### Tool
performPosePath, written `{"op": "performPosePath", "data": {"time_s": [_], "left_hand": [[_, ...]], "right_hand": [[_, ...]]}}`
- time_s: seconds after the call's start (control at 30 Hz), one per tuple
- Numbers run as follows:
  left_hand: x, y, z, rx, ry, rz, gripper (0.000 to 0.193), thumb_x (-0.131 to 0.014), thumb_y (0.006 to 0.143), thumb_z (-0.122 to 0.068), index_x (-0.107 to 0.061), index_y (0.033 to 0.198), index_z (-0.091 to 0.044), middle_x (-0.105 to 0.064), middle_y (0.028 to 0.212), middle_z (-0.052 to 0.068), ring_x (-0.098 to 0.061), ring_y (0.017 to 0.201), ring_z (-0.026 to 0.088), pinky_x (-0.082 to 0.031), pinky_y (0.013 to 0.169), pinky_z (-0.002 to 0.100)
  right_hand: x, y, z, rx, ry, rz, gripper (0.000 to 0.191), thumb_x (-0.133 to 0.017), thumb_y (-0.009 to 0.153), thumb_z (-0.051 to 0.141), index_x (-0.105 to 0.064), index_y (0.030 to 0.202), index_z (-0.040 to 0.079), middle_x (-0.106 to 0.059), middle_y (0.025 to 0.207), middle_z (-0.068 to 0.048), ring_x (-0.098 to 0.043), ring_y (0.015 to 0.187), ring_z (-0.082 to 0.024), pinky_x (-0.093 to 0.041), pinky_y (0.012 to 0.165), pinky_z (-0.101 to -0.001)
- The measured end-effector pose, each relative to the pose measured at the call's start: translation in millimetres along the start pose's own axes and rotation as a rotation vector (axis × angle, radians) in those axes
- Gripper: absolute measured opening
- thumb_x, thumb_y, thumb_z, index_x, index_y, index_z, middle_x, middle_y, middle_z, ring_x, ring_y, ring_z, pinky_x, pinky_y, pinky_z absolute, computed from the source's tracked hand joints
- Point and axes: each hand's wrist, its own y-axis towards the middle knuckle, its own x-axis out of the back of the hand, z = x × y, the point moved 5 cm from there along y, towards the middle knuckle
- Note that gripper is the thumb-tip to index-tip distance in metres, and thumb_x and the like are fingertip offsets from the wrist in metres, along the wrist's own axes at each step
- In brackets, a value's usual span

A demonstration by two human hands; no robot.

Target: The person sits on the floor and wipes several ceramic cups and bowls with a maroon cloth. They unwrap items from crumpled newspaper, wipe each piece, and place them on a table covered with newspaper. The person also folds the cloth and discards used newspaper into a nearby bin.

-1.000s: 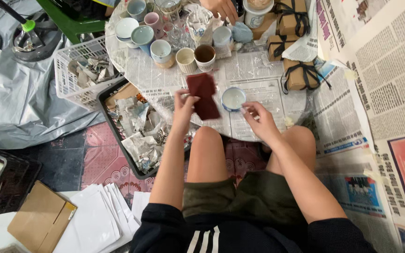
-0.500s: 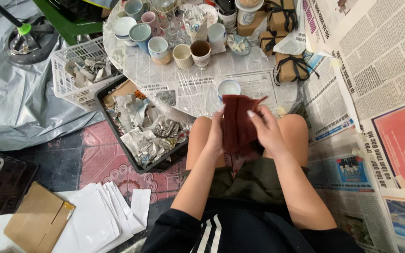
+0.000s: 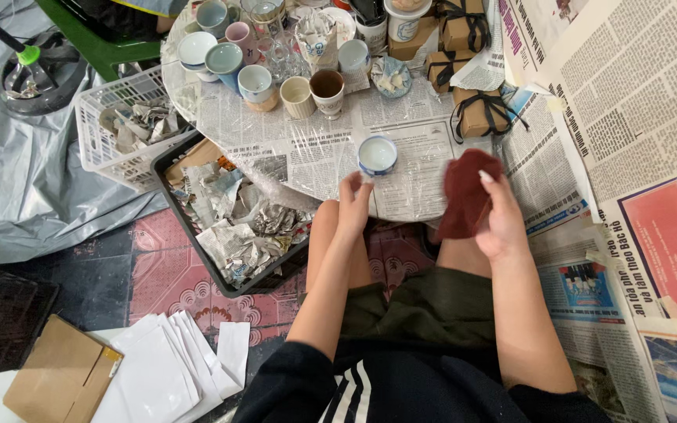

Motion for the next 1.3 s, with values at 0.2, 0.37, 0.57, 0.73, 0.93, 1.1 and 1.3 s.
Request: {"op": "performPosePath", "data": {"time_s": [0.2, 0.37, 0.57, 0.73, 0.93, 1.1, 1.3], "left_hand": [[-14, 59, 6, 0.123, 0.575, -0.139, 0.063, -0.061, 0.097, -0.033, -0.042, 0.139, 0.009, -0.05, 0.129, 0.039, -0.054, 0.119, 0.052, -0.044, 0.104, 0.051], [-16, 57, -4, -0.074, 0.549, -0.14, 0.049, -0.054, 0.096, -0.024, -0.042, 0.131, 0.009, -0.059, 0.118, 0.04, -0.061, 0.109, 0.053, -0.048, 0.098, 0.053], [-25, -12, -37, -0.004, 0.236, 0.003, 0.048, -0.048, 0.094, -0.024, -0.039, 0.134, 0.0, -0.066, 0.109, 0.033, -0.066, 0.101, 0.044, -0.05, 0.09, 0.048], [-32, -40, -72, -0.245, 0.415, -0.12, 0.036, -0.057, 0.104, -0.027, -0.053, 0.131, -0.004, -0.062, 0.124, 0.026, -0.062, 0.115, 0.036, -0.047, 0.103, 0.042], [-42, -41, -82, -0.299, -0.079, 0.09, 0.043, -0.036, 0.113, -0.036, -0.041, 0.143, -0.005, -0.057, 0.138, 0.018, -0.056, 0.128, 0.026, -0.042, 0.111, 0.036], [-40, -45, -88, -0.123, -0.201, 0.246, 0.049, -0.036, 0.11, -0.038, -0.036, 0.148, -0.007, -0.053, 0.136, 0.017, -0.055, 0.124, 0.025, -0.045, 0.107, 0.038], [-41, -54, -93, -0.406, -0.141, 0.196, 0.045, -0.041, 0.112, -0.026, -0.042, 0.15, -0.003, -0.048, 0.149, 0.017, -0.046, 0.14, 0.03, -0.034, 0.12, 0.04]], "right_hand": [[18, 21, 9, 0.183, 0.024, -0.063, 0.033, -0.059, 0.104, 0.016, -0.052, 0.137, 0.011, -0.061, 0.138, -0.003, -0.059, 0.129, -0.019, -0.05, 0.11, -0.0385], [2, 21, 11, 0.325, -0.054, 0.004, 0.034, -0.063, 0.104, 0.018, -0.054, 0.136, 0.011, -0.062, 0.139, -0.003, -0.058, 0.13, -0.018, -0.048, 0.112, -0.0375], [-62, 13, -20, 0.41, -0.989, 0.232, 0.028, -0.07, 0.097, 0.019, -0.064, 0.117, 0.001, -0.074, 0.109, -0.01, -0.07, 0.1, -0.016, -0.056, 0.088, -0.0333], [-96, -1, -33, 0.685, -1.233, 0.479, 0.026, -0.063, 0.102, 0.015, -0.066, 0.123, 0.0, -0.071, 0.123, -0.012, -0.065, 0.112, -0.018, -0.052, 0.098, -0.0343], [-90, 2, -44, -0.018, -0.271, 0.378, 0.037, -0.058, 0.101, 0.022, -0.059, 0.134, 0.006, -0.064, 0.129, -0.003, -0.059, 0.12, -0.014, -0.046, 0.103, -0.0316], [-112, -10, -18, 0.401, -0.976, 0.621, 0.047, -0.066, 0.103, 0.033, -0.053, 0.137, 0.003, -0.061, 0.123, -0.008, -0.057, 0.115, -0.02, -0.047, 0.1, -0.0366], [-112, -17, -17, 0.331, -0.729, 0.599, 0.052, -0.065, 0.101, 0.032, -0.048, 0.139, 0.0, -0.06, 0.126, -0.009, -0.057, 0.118, -0.02, -0.047, 0.102, -0.0368]]}}
